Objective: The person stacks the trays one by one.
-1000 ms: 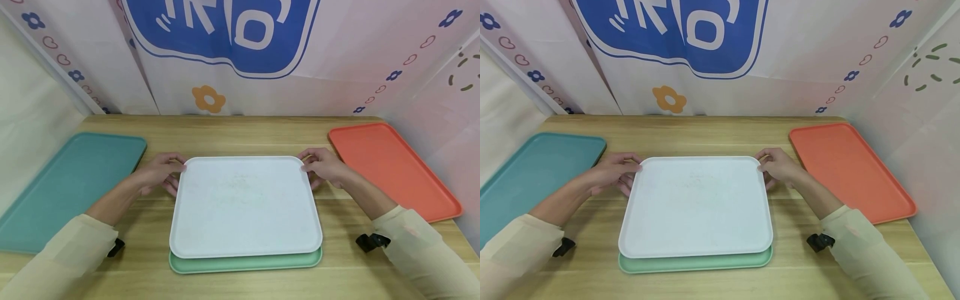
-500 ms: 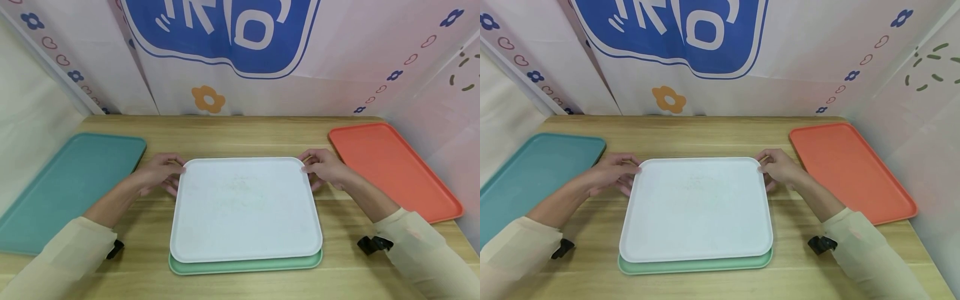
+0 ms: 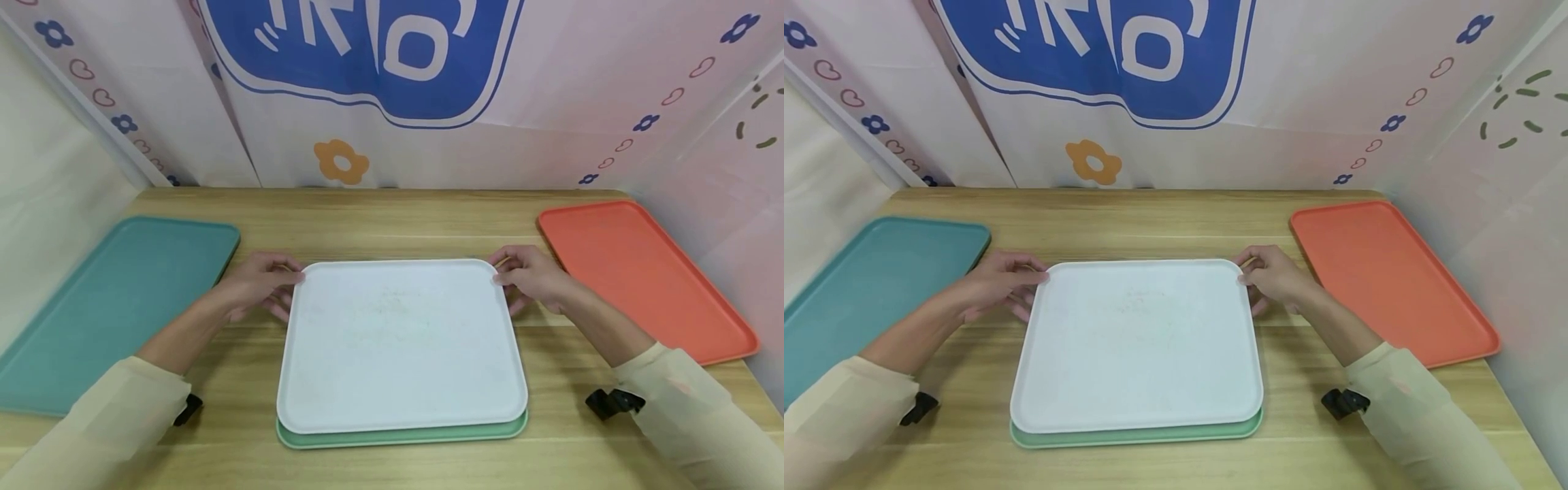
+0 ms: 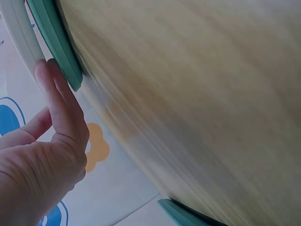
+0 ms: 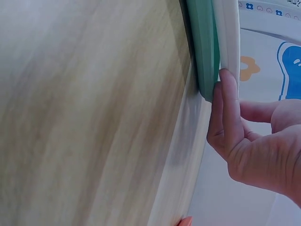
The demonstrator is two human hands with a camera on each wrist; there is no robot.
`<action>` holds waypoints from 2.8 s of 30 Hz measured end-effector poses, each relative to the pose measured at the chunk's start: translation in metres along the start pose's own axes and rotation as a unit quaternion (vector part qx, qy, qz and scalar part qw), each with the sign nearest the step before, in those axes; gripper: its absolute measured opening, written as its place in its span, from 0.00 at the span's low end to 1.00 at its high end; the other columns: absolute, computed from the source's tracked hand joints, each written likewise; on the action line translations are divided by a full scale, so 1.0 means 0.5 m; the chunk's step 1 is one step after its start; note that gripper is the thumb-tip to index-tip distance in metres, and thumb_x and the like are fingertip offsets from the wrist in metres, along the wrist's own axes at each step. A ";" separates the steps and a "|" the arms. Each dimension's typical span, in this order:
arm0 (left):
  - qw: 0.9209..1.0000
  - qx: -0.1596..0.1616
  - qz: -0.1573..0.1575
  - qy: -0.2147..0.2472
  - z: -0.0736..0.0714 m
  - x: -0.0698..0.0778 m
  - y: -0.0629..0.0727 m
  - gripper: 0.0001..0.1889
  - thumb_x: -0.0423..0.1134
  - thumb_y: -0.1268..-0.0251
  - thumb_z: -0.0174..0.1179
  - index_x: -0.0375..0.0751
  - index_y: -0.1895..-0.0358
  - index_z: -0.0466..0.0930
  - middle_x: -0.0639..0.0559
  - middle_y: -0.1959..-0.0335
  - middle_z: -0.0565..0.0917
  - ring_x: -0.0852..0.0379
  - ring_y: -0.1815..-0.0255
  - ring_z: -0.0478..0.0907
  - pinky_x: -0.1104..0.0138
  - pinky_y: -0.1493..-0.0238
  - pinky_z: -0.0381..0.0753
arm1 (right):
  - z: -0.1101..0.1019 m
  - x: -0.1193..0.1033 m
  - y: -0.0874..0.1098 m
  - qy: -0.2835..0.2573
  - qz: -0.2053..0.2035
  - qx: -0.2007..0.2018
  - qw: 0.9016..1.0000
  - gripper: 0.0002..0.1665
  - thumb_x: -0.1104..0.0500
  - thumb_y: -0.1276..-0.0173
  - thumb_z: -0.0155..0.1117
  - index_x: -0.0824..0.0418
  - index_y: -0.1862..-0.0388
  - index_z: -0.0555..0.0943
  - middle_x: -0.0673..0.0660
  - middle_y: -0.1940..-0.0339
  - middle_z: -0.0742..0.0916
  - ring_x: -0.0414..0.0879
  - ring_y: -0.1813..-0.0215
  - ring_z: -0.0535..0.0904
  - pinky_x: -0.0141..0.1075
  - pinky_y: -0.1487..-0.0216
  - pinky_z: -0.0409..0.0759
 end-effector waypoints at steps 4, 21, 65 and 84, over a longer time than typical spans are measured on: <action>1.000 -0.001 0.000 0.002 0.001 -0.001 0.001 0.18 0.32 0.20 0.54 0.20 0.37 0.69 0.43 0.63 0.85 0.52 0.69 0.86 0.54 0.66 0.92 | 0.000 0.000 0.001 0.001 0.003 0.002 1.000 0.22 0.74 0.24 0.54 0.76 0.34 0.69 0.64 0.57 0.81 0.50 0.64 0.84 0.47 0.70 0.91; 1.000 0.000 0.001 -0.004 -0.001 -0.001 0.005 0.19 0.32 0.19 0.52 0.19 0.36 0.68 0.42 0.63 0.84 0.52 0.70 0.85 0.55 0.66 0.92 | 0.000 -0.007 0.004 0.008 -0.011 0.017 1.000 0.22 0.72 0.24 0.56 0.76 0.34 0.71 0.65 0.55 0.79 0.50 0.60 0.81 0.48 0.70 0.91; 0.999 0.040 -0.006 -0.028 0.001 0.005 0.007 0.20 0.29 0.24 0.58 0.21 0.35 0.72 0.42 0.53 0.79 0.54 0.58 0.82 0.59 0.64 0.92 | -0.008 -0.001 0.013 0.003 -0.001 0.015 1.000 0.22 0.72 0.25 0.60 0.77 0.35 0.74 0.59 0.62 0.80 0.49 0.61 0.78 0.47 0.67 0.91; 0.998 0.040 0.004 -0.054 0.004 0.016 0.006 0.18 0.28 0.23 0.56 0.19 0.37 0.73 0.41 0.56 0.79 0.53 0.62 0.81 0.59 0.64 0.92 | -0.014 0.000 0.006 0.010 0.005 0.028 1.000 0.20 0.69 0.26 0.64 0.77 0.38 0.78 0.62 0.55 0.81 0.46 0.57 0.81 0.43 0.60 0.91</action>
Point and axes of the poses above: each hand's wrist, its own y-axis away from the middle knuckle, its own z-axis out of the palm, x = y × z, the point moved 7 cm from there along -y, towards the middle knuckle
